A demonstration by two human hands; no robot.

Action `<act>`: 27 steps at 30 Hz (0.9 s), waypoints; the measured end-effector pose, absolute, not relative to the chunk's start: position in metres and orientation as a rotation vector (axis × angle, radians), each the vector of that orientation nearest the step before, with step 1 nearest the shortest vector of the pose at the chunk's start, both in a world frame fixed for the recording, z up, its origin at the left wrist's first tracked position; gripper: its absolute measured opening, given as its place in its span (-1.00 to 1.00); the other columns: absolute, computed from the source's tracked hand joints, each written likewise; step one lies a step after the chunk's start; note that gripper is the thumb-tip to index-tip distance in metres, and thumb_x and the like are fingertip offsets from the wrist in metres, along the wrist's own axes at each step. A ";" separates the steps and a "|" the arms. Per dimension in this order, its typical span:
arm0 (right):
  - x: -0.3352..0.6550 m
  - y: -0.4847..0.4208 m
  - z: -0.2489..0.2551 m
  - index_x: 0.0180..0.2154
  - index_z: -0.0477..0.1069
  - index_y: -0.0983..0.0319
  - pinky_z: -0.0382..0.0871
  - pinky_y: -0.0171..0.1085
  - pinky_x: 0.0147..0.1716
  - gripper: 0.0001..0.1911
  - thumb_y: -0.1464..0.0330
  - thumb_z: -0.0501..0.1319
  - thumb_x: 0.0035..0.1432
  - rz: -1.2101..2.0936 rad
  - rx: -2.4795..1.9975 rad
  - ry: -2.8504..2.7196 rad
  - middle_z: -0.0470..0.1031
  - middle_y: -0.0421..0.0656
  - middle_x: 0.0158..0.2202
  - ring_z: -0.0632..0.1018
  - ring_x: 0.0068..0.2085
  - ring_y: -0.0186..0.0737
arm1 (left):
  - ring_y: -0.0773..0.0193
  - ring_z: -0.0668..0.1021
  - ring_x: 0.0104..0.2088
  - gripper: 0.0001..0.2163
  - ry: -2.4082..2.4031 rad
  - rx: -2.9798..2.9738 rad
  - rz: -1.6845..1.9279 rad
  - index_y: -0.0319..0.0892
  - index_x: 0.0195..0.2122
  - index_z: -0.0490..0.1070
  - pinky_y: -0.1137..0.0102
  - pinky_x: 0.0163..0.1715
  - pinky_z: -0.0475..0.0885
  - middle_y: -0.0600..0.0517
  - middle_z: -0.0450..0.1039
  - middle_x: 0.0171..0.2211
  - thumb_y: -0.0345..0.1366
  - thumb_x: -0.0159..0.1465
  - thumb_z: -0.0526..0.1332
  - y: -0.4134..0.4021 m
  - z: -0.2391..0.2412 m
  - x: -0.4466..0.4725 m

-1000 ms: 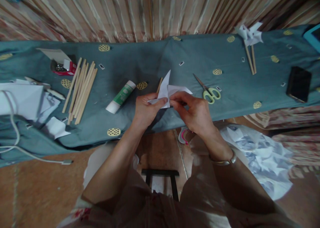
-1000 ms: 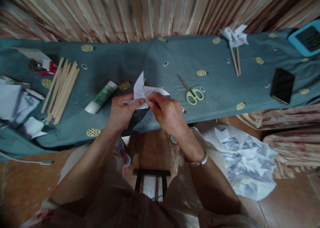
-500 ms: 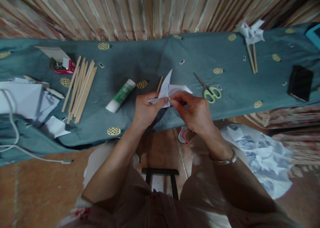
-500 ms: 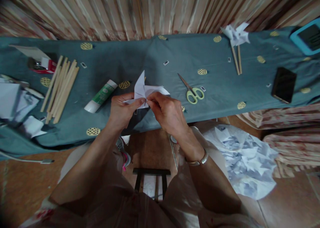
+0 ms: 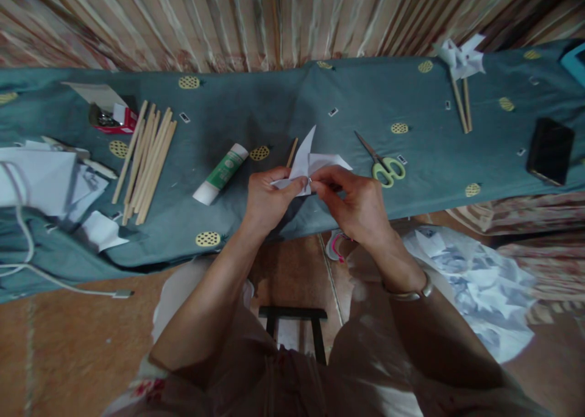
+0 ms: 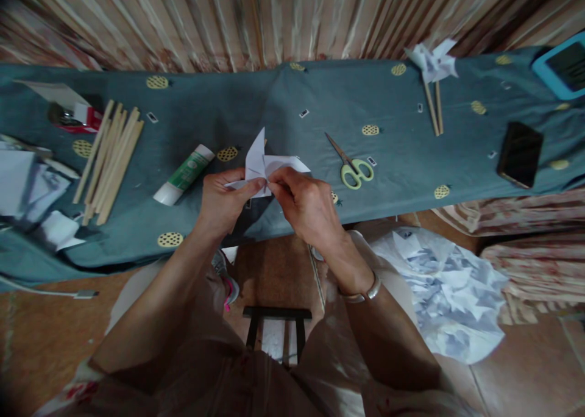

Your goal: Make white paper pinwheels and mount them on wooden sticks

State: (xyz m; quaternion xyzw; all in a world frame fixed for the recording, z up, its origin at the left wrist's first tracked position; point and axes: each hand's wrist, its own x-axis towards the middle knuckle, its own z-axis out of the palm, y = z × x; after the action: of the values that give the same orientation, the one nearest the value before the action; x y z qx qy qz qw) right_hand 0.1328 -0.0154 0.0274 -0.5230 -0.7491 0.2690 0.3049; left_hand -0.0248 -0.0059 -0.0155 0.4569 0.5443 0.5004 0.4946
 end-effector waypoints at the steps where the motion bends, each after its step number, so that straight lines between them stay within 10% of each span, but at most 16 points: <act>1: 0.133 -0.015 0.028 -0.28 0.50 0.20 0.33 -0.30 -0.30 -0.85 0.34 0.16 0.25 0.703 -1.390 -1.983 0.55 -0.21 -0.39 0.53 -0.35 -0.28 | 0.41 0.37 -0.56 -0.83 1.323 1.106 1.209 -0.22 -0.51 0.57 0.48 -0.53 0.26 0.13 0.40 -0.59 -0.21 0.03 0.36 -0.006 -0.016 -0.025; 27: 0.133 -0.016 0.029 -0.29 0.50 0.22 0.33 -0.29 -0.31 -0.85 0.34 0.16 0.25 0.740 -1.402 -1.978 0.56 -0.19 -0.39 0.52 -0.36 -0.28 | 0.39 0.35 -0.57 -0.80 1.381 1.147 1.154 -0.22 -0.51 0.56 0.47 -0.56 0.22 0.11 0.38 -0.60 -0.17 0.02 0.34 -0.007 -0.011 -0.025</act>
State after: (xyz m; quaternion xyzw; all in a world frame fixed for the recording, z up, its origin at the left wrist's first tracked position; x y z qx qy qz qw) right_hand 0.1329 -0.0157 0.0287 -0.5278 -0.7448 0.2784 0.2986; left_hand -0.0253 -0.0075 -0.0112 0.4708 0.5666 0.4736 0.4827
